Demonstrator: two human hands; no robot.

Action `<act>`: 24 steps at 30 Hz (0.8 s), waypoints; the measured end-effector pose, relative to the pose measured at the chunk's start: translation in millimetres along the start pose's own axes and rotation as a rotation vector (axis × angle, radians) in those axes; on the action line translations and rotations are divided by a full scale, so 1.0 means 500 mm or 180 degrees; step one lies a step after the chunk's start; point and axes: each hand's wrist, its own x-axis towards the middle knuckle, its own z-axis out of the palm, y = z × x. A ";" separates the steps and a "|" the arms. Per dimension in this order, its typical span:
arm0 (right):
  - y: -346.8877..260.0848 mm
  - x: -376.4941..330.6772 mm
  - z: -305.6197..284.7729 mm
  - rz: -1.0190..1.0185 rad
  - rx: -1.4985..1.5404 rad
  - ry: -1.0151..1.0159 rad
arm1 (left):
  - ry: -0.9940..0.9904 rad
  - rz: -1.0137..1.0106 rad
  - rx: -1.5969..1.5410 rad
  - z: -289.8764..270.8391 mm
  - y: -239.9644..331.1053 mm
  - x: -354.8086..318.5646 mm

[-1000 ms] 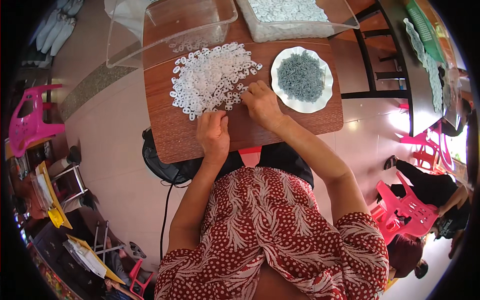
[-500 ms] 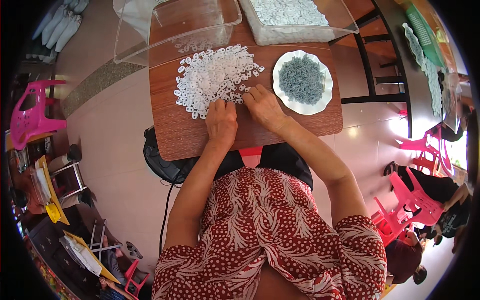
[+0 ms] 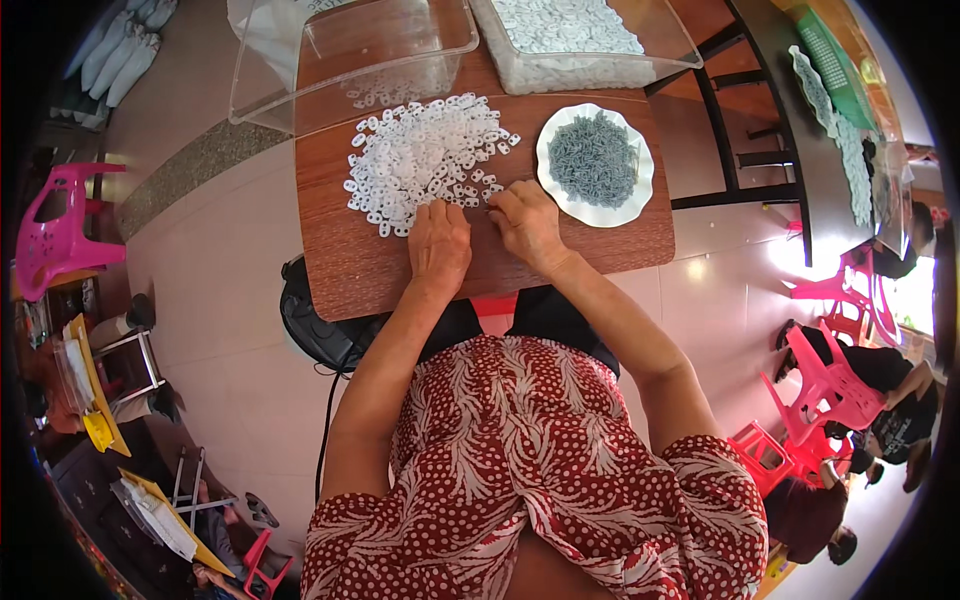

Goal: Manual assembly of small white plastic clips or connectors at a workstation.

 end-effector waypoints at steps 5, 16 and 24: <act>-0.009 0.003 0.015 -0.0115 -0.0288 -0.0340 | -0.0004 -0.0102 -0.0001 0.003 -0.003 -0.003; -0.037 -0.031 -0.017 0.0050 0.0160 -0.0354 | 0.0423 -0.0434 -0.0890 -0.036 0.023 -0.038; -0.090 -0.038 -0.070 0.1480 0.1240 -0.0315 | -0.0260 -0.2548 -0.4824 -0.100 0.027 -0.037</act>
